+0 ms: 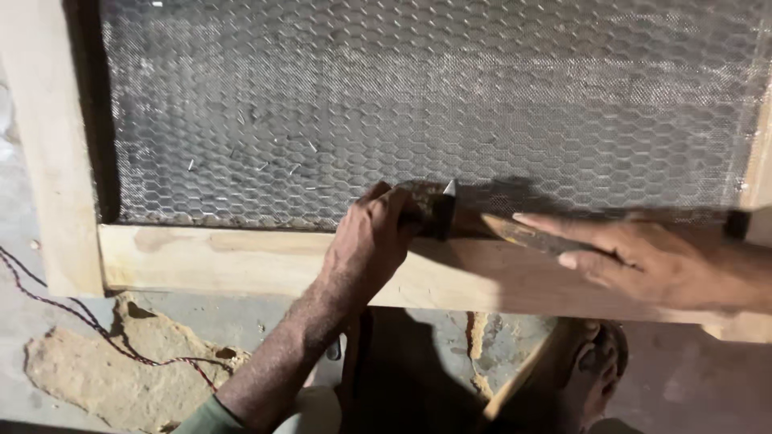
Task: The person kneels on the floor and hammers nails along the edge of a wooden frame to fasten a sheet of hexagonal wire mesh to it. They hold each nail in place with one hand while driving it in with a hammer, working progressively along the frame edge.
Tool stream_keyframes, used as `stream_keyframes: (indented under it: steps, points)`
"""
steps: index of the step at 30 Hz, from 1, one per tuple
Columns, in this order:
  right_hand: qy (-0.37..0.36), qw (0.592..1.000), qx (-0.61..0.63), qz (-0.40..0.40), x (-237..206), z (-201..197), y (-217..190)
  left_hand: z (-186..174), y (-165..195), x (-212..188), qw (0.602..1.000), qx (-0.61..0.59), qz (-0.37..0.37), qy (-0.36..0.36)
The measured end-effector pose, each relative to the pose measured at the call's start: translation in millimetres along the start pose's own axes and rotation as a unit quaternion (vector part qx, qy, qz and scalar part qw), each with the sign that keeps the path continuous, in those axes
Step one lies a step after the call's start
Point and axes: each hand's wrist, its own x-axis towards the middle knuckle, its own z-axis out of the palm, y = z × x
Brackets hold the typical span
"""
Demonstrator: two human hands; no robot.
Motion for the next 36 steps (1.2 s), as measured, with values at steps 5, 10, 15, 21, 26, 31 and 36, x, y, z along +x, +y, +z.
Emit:
stream_keyframes:
  steps: [5, 10, 15, 21, 26, 31, 36]
  points:
    - [0.198, 0.927, 0.236, -0.215, -9.8, -9.5, -10.6, -1.7, 2.9, 0.6, 0.999, -0.039, -0.021, 0.003]
    - [-0.025, 0.997, -0.064, 0.04, -13.1, 0.4, -19.8, -6.0, 1.4, 3.0, 1.0, -0.018, -0.01, 0.017]
    - [0.221, 0.949, 0.173, -0.147, -10.5, -2.9, -9.8, -4.9, 2.6, 3.0, 0.997, -0.041, -0.058, -0.009]
    - [0.086, 0.985, 0.087, -0.122, 3.7, 11.4, -8.0, -4.5, 0.7, 3.7, 0.999, -0.028, -0.005, 0.025]
    - [0.003, 0.997, -0.068, -0.038, 4.7, 18.0, 10.4, -3.5, 0.6, 1.4, 0.999, -0.041, -0.019, 0.018]
    - [0.134, 0.916, 0.157, -0.343, 22.2, 30.4, 25.9, 0.7, 2.0, 3.5, 0.999, -0.035, -0.001, 0.033]
    - [0.08, 0.992, 0.097, -0.029, 36.6, 43.7, 37.6, -3.1, -7.5, -6.2, 0.999, -0.041, -0.017, 0.016]
